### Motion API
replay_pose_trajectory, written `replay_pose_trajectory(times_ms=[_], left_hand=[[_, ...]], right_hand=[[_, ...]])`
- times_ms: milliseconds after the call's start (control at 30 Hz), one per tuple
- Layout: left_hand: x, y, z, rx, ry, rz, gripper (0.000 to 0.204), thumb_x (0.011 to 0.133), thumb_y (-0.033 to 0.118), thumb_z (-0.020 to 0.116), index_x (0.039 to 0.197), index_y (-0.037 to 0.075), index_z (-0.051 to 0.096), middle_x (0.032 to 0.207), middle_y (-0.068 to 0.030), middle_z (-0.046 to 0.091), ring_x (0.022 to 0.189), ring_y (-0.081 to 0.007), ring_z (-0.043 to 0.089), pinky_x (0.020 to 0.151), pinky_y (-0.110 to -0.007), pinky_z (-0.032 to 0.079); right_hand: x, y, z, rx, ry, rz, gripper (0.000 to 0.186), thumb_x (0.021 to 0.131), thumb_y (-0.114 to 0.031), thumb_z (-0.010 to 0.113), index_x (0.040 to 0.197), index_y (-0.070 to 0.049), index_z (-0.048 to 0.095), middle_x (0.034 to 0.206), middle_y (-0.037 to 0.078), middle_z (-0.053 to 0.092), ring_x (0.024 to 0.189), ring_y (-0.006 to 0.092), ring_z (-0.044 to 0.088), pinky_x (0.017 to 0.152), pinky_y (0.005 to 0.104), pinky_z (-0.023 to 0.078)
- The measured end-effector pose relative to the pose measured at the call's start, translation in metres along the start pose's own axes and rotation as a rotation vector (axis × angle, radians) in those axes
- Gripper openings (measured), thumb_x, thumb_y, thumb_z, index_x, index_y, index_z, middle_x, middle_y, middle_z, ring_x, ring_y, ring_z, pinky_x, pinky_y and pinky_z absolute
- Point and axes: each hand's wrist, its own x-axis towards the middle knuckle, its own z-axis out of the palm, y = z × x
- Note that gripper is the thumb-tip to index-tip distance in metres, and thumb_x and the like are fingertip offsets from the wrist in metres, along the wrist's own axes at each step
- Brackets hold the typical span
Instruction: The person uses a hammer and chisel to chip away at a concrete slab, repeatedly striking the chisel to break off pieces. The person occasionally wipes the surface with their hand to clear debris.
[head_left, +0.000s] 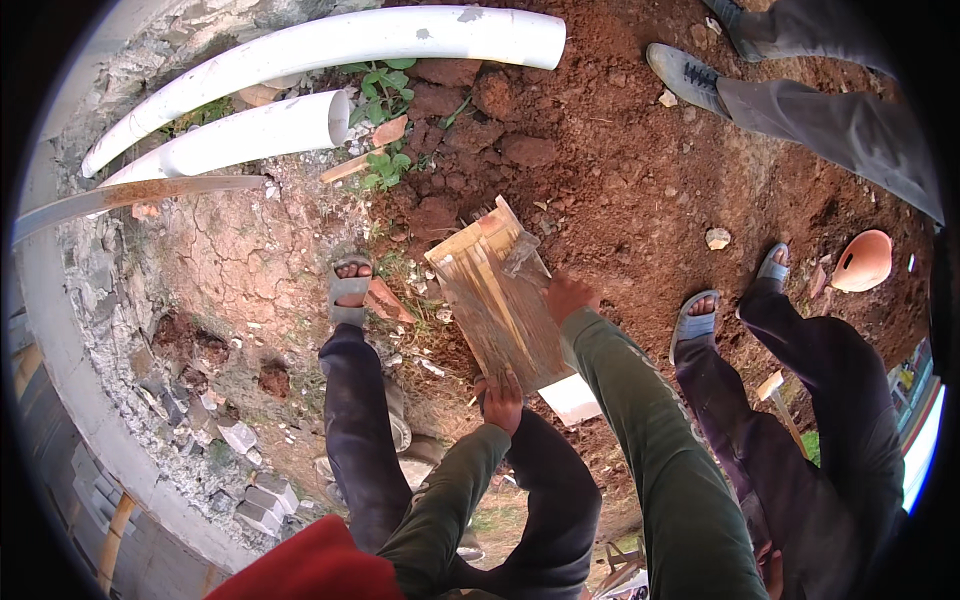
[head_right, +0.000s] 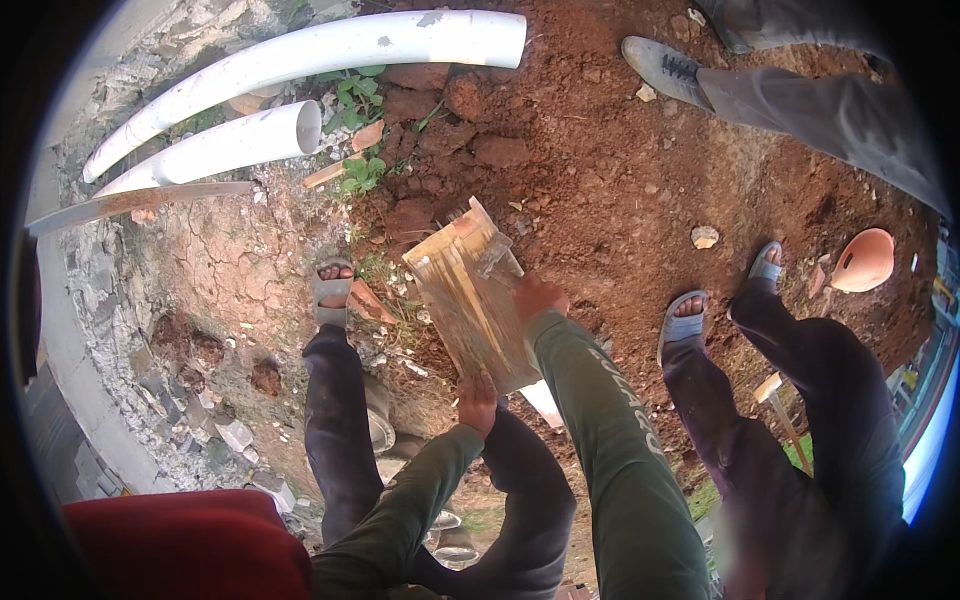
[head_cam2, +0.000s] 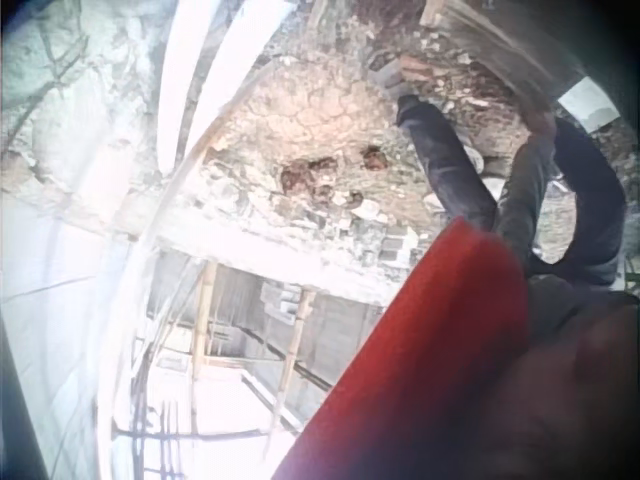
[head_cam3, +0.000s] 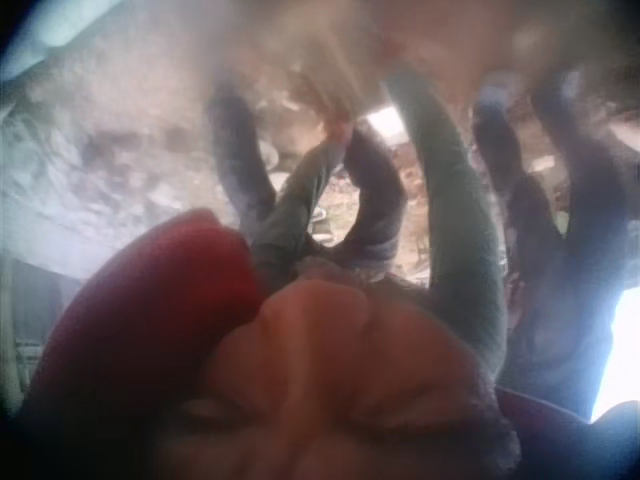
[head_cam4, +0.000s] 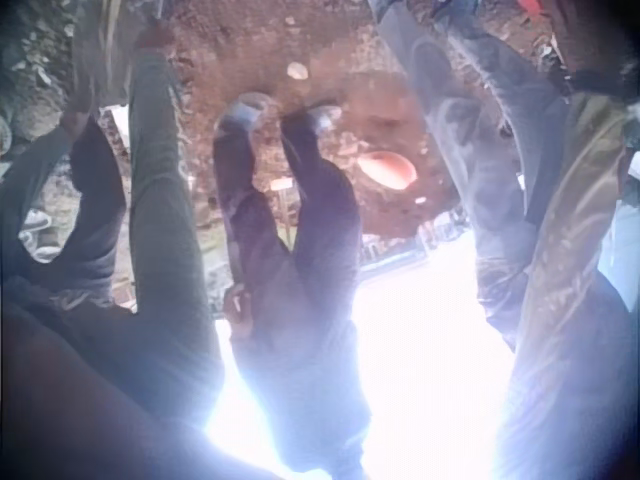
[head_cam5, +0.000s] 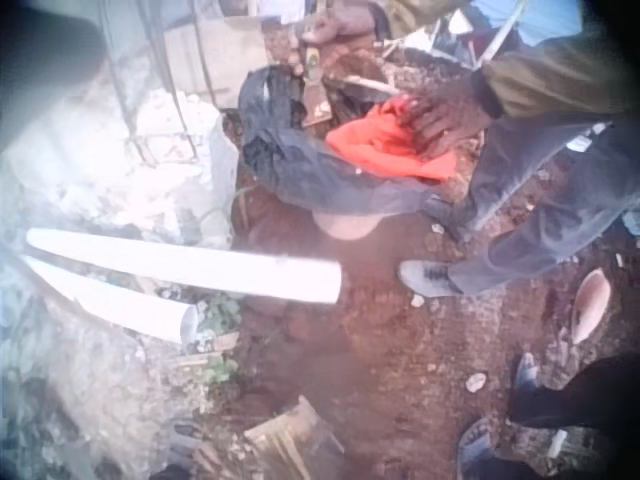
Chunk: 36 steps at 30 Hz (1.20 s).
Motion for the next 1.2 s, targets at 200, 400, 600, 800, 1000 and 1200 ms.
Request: replay_pose_trajectory(times_ms=[200, 400, 600, 800, 1000, 1200], left_hand=[[-0.003, -0.086, -0.122, -0.286, 0.111, -0.098, 0.062, 0.072, 0.010, 0.070, 0.132, 0.001, 0.055, 0.119, -0.0229, 0.063, 0.106, -0.0387, 0.064, 0.088, -0.043, 0.054], [0.116, -0.227, -0.221, -0.350, 0.139, -0.254, 0.035, 0.077, 0.014, 0.070, 0.111, 0.005, 0.068, 0.096, -0.0183, 0.070, 0.085, -0.0353, 0.069, 0.074, -0.043, 0.055], [0.201, -0.288, -0.246, -0.567, 0.055, -0.180, 0.032, 0.081, 0.017, 0.074, 0.107, -0.001, 0.070, 0.088, -0.0189, 0.073, 0.079, -0.0284, 0.072, 0.071, -0.037, 0.055], [0.172, -0.291, -0.245, -0.627, -0.125, -0.244, 0.030, 0.085, 0.015, 0.073, 0.105, -0.007, 0.068, 0.086, -0.0135, 0.074, 0.078, -0.0152, 0.068, 0.072, -0.031, 0.052], [0.172, -0.303, -0.240, -0.651, -0.130, -0.206, 0.028, 0.085, 0.016, 0.073, 0.101, -0.007, 0.069, 0.083, -0.0103, 0.073, 0.076, -0.0122, 0.065, 0.070, -0.031, 0.052], [0.143, -0.313, -0.240, -0.639, -0.060, -0.319, 0.028, 0.086, 0.017, 0.072, 0.100, -0.007, 0.069, 0.086, -0.0113, 0.072, 0.077, -0.0122, 0.064, 0.069, -0.030, 0.051]], right_hand=[[-0.042, 0.044, -0.071, 0.473, 0.053, -0.195, 0.052, 0.095, -0.046, 0.048, 0.117, -0.001, 0.062, 0.109, 0.026, 0.066, 0.100, 0.0451, 0.063, 0.088, 0.0527, 0.050], [-0.118, 0.055, -0.043, 1.085, 0.173, 0.047, 0.048, 0.095, -0.038, 0.056, 0.122, 0.001, 0.051, 0.095, 0.027, 0.066, 0.084, 0.0396, 0.066, 0.077, 0.0476, 0.051], [-0.139, -0.007, 0.047, 2.224, 0.256, -0.180, 0.024, 0.103, -0.021, 0.051, 0.119, -0.003, 0.051, 0.073, 0.002, 0.054, 0.053, 0.0099, 0.049, 0.046, 0.0272, 0.041], [-0.138, -0.077, 0.054, 1.627, 0.373, 0.390, 0.028, 0.096, -0.029, 0.060, 0.095, 0.000, 0.058, 0.062, 0.001, 0.053, 0.054, 0.0103, 0.052, 0.050, 0.0278, 0.042], [-0.092, -0.069, 0.039, 2.366, 1.208, 0.373, 0.022, 0.092, -0.012, 0.065, 0.077, -0.004, 0.051, 0.063, -0.001, 0.052, 0.053, 0.0070, 0.045, 0.046, 0.0270, 0.036], [-0.085, -0.150, 0.086, 1.467, 0.099, 0.353, 0.037, 0.086, -0.027, 0.068, 0.103, 0.005, 0.061, 0.092, 0.031, 0.066, 0.093, 0.0446, 0.065, 0.079, 0.0546, 0.050]])
